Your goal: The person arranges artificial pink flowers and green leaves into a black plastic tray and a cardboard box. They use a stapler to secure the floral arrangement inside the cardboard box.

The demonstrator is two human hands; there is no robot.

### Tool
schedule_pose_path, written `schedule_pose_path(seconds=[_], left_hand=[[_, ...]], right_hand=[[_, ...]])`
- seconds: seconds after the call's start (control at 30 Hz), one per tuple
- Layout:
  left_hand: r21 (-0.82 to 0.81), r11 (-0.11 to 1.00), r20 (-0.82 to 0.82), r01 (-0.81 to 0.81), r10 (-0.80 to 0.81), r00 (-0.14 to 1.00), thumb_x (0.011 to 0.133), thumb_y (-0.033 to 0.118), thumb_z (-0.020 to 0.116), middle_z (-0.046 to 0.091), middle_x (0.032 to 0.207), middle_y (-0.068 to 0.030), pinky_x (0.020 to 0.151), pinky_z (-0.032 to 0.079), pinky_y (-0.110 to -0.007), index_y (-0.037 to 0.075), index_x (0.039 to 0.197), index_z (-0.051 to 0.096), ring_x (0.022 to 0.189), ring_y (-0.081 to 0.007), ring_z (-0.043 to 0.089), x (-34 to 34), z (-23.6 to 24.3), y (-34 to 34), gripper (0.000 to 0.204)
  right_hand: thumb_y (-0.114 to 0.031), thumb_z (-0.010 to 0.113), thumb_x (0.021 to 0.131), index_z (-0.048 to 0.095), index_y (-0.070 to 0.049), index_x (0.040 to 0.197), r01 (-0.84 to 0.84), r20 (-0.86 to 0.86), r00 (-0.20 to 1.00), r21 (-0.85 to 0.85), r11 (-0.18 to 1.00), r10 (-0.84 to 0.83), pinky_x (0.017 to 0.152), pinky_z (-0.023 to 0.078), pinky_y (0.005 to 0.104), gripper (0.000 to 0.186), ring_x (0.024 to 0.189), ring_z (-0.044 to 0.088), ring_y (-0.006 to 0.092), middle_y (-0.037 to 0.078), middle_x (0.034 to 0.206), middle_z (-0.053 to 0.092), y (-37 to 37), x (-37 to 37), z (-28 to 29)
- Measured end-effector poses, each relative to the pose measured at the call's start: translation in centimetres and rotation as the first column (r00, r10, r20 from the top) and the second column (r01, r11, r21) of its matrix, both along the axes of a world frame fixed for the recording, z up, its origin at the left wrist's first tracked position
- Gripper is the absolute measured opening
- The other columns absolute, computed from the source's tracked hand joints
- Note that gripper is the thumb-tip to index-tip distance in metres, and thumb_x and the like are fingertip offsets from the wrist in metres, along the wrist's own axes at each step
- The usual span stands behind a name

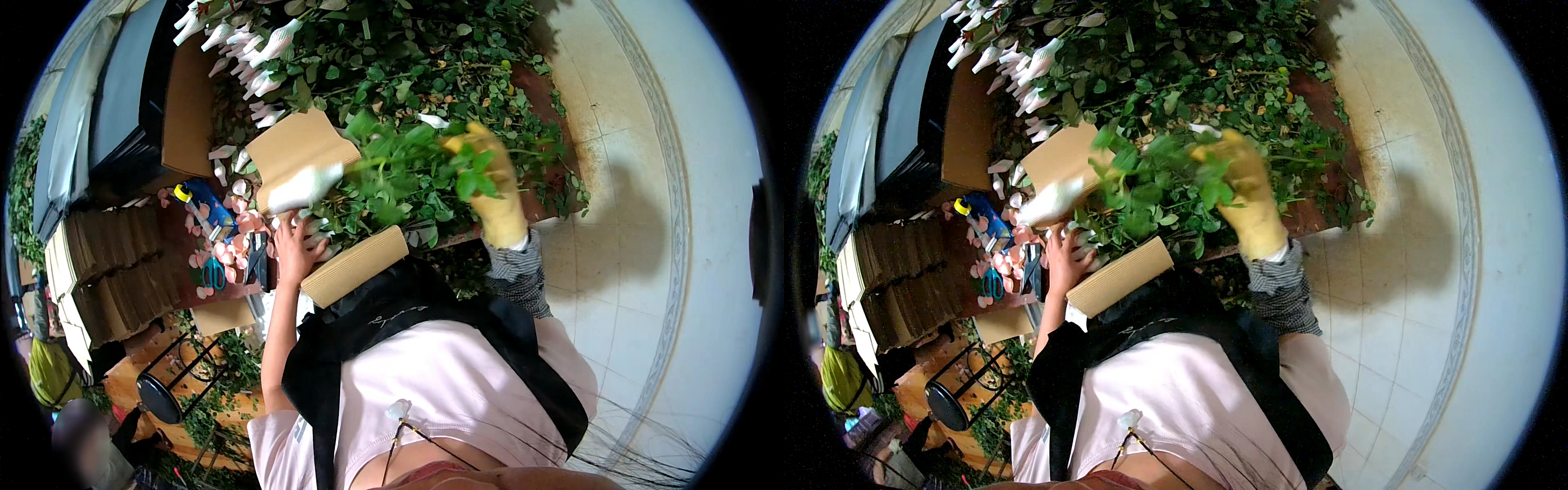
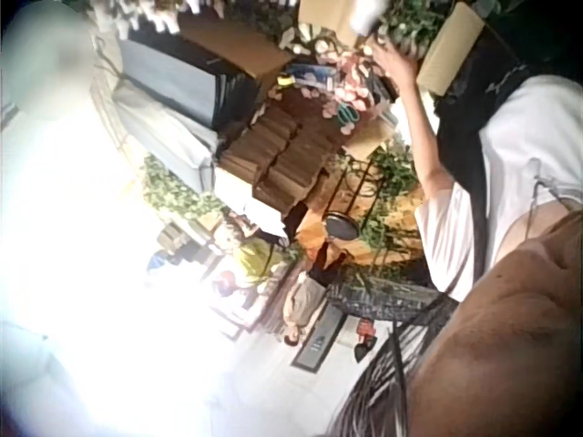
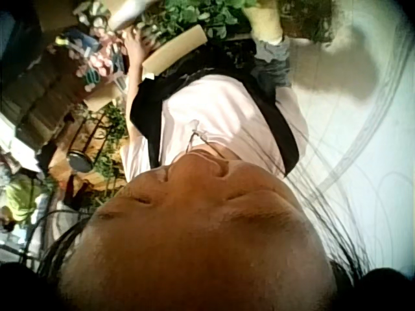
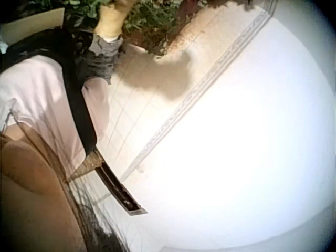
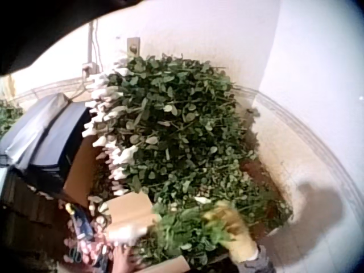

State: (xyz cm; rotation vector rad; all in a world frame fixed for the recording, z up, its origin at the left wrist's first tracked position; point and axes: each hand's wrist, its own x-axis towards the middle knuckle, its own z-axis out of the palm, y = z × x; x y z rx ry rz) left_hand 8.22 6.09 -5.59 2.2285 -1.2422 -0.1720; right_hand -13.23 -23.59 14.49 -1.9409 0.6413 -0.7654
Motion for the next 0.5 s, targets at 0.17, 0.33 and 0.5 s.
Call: schedule_pose_path(seconds=[0.17, 0.33, 0.5], left_hand=[[0.184, 0.982, -0.364, -0.039, 0.105, 0.925, 0.076, 0.033, 0.081, 0.049, 0.13, -0.021, 0.102, 0.04, -0.05, 0.011, 0.129, 0.061, 0.12, -0.0411, 0.048, 0.2, -0.6, 0.4, 0.061], [0.045, 0.999, -0.023, -0.01, 0.011, 1.0, 0.073, 0.028, 0.084, 0.051, 0.122, -0.0197, 0.101, 0.04, -0.05, 0.011, 0.127, 0.062, 0.118, -0.0399, 0.048, 0.2, -1.4, 1.1, 0.061], [-0.024, 0.999, -0.036, -0.03, 0.029, 0.999, 0.072, 0.036, 0.086, 0.053, 0.12, -0.0179, 0.097, 0.041, -0.05, 0.011, 0.125, 0.064, 0.115, -0.0383, 0.051, -0.2, -0.8, 0.7, 0.063]], right_hand=[[0.002, 0.071, 0.073, 0.068, -0.006, 0.081, -0.298, -0.149, 0.955, -0.444, 0.845, 0.258, 0.069, 0.051, 0.0381, 0.012, 0.074, 0.06, 0.0266, 0.01, 0.079, 0.064, 3.1, 4.3, -10.4], [-0.009, 0.072, 0.077, 0.074, -0.012, 0.095, -0.483, -0.713, 0.701, -0.468, 0.74, 0.007, 0.084, 0.052, 0.0403, 0.018, 0.085, 0.066, 0.0277, 0.009, 0.089, 0.07, 5.0, 5.8, -14.6], [-0.013, 0.071, 0.08, 0.072, -0.015, 0.113, -0.278, -0.513, 0.85, -0.625, 0.73, -0.116, 0.105, 0.043, 0.04, 0.032, 0.114, 0.061, 0.0244, 0.007, 0.11, 0.069, 4.7, 6.3, -11.6]])
